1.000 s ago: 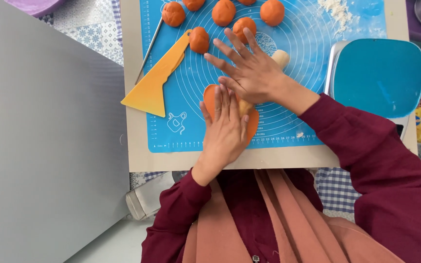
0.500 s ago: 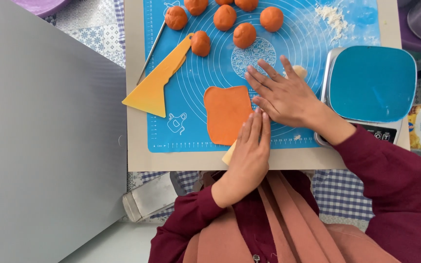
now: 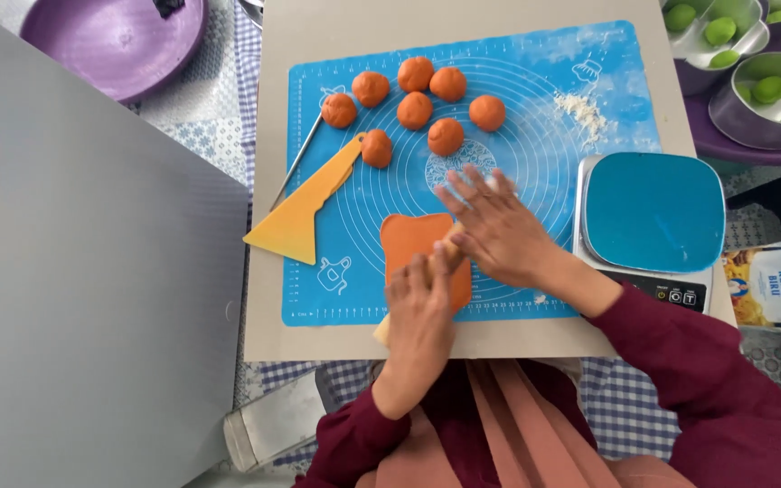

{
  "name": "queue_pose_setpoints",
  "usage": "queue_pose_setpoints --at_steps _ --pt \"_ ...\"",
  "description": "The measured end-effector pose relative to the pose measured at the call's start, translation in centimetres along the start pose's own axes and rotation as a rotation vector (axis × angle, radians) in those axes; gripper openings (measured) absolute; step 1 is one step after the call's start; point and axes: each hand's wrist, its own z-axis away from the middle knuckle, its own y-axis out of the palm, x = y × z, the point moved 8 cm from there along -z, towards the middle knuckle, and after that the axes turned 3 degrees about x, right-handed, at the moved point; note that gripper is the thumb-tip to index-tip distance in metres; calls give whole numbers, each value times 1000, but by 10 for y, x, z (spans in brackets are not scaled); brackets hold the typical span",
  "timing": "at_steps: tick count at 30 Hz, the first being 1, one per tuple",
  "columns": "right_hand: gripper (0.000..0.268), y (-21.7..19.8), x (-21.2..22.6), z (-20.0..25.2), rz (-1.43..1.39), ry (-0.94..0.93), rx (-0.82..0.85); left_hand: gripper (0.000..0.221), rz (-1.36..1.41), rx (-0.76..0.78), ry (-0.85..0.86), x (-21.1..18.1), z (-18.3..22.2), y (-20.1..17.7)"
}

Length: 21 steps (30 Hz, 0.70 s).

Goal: Rolling orange dough into small balls, flattening a piece with a rolling pin, and using a small tool to cut and shape it on a silicone mat.

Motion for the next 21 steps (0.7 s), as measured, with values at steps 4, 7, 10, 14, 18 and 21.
queue_pose_setpoints --at_steps 4,7,10,14,18,21 --pt "63 15 20 -51 -127 15 81 84 -79 -21 -110 37 6 -9" --pt "63 28 45 -79 -270 -45 128 82 -40 14 -192 57 11 -11" --pt "58 31 61 -103 -197 -106 96 68 0 42 -228 70 10 -9" --pt "65 42 63 -126 -107 -114 184 40 73 -3 -237 75 3 -19" --pt "68 48 61 -125 -79 -71 353 58 75 174 -293 77 2 -7" --pt "72 47 61 -120 -51 -64 440 57 125 274 -287 61 2 -4"
